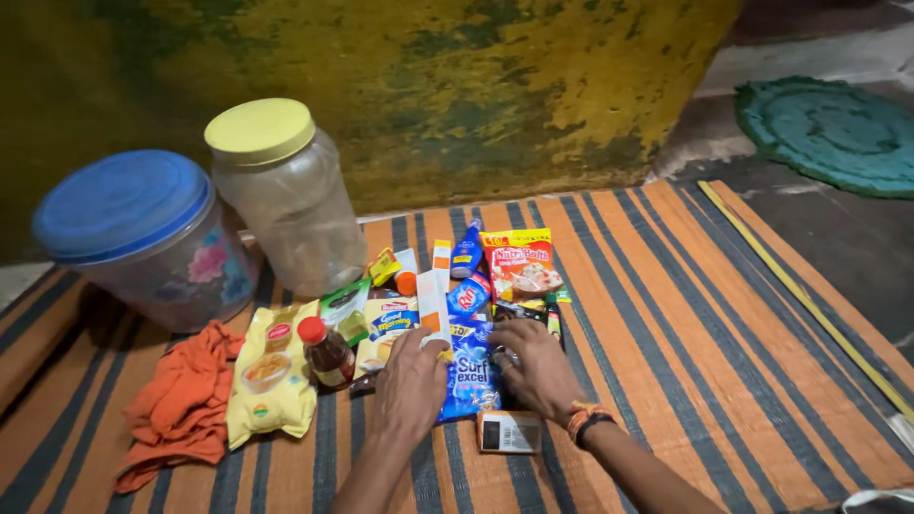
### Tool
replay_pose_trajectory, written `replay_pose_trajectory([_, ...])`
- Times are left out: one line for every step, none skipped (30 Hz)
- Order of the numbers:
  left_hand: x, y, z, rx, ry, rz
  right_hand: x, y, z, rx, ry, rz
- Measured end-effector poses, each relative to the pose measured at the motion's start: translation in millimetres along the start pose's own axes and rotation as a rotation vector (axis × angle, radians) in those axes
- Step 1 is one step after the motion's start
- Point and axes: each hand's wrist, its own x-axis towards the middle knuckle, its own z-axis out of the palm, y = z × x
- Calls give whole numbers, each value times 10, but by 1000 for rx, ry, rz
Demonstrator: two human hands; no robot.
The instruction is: The person organizes groceries on a striped mat, placing items into a reusable bag and arranging them into neat piles. They handle packaged food, cleaning supplies, and a plastic jar, then open the jar and place a cloth inside.
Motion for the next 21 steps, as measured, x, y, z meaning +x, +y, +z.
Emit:
replay_pose_trajectory([-40,-23,-8,-24,-2,-42,-3,-17,56,-71,10,-83])
replay_pose_trajectory([-75,-48,-16,-49,-4,-84,-18,-27,104,-142,20,-166])
replay_pose_trajectory([-72,-71,-27,-65,11,-117,-46,-24,127,-158,-39,-112])
replay_pose_trajectory([-49,-92,-38,-82,25,-149,-83,-11,139,-176,-97,-57])
replay_pose_trajectory([-22,-100,-34,-100,35,-176,-125,15,145,-195,-153,6])
replay_pose_trajectory([10,-103,-26,-106,37,-225,-160,50,144,-208,-128,20])
replay_pose_trajectory([58,-102,-17,-113,37,-273,-201,94,128,-222,-103,37])
replay_pose_trajectory([110,-99,-7,-120,37,-321,-216,141,113,-235,-79,54])
replay_pose_trajectory([157,-91,12,-124,20,-320,-217,191,101,-217,-50,70])
replay_pose_trajectory([204,-82,33,-127,4,-320,-212,235,90,-199,-21,87])
replay_pose_trajectory([256,-66,60,-132,-11,-320,-186,276,76,-182,8,101])
replay_pose_trajectory([299,-36,100,-108,-34,-352,-167,307,59,-125,36,130])
replay_pose_trajectory([358,-4,138,-82,-54,-379,-130,330,47,-67,70,157])
replay_pose_trajectory([411,18,172,-55,-73,-407,-89,345,39,-9,103,184])
replay_pose_trajectory([460,28,209,-32,-78,-407,-52,352,45,42,149,187])
replay_pose_trajectory([514,32,245,-10,-84,-407,1,353,63,93,196,191])
replay_pose_trajectory([498,37,283,11,-93,-416,18,335,87,144,232,194])
replay_pose_trajectory([490,46,317,21,-105,-432,45,307,116,272,227,292])
replay_pose_trajectory([545,47,325,34,-109,-447,129,268,152,403,225,384])
replay_pose_trajectory([589,56,326,47,-113,-462,187,222,176,535,223,475])
replay_pose_trajectory([617,68,325,-17,-118,-482,241,173,198,598,208,532])
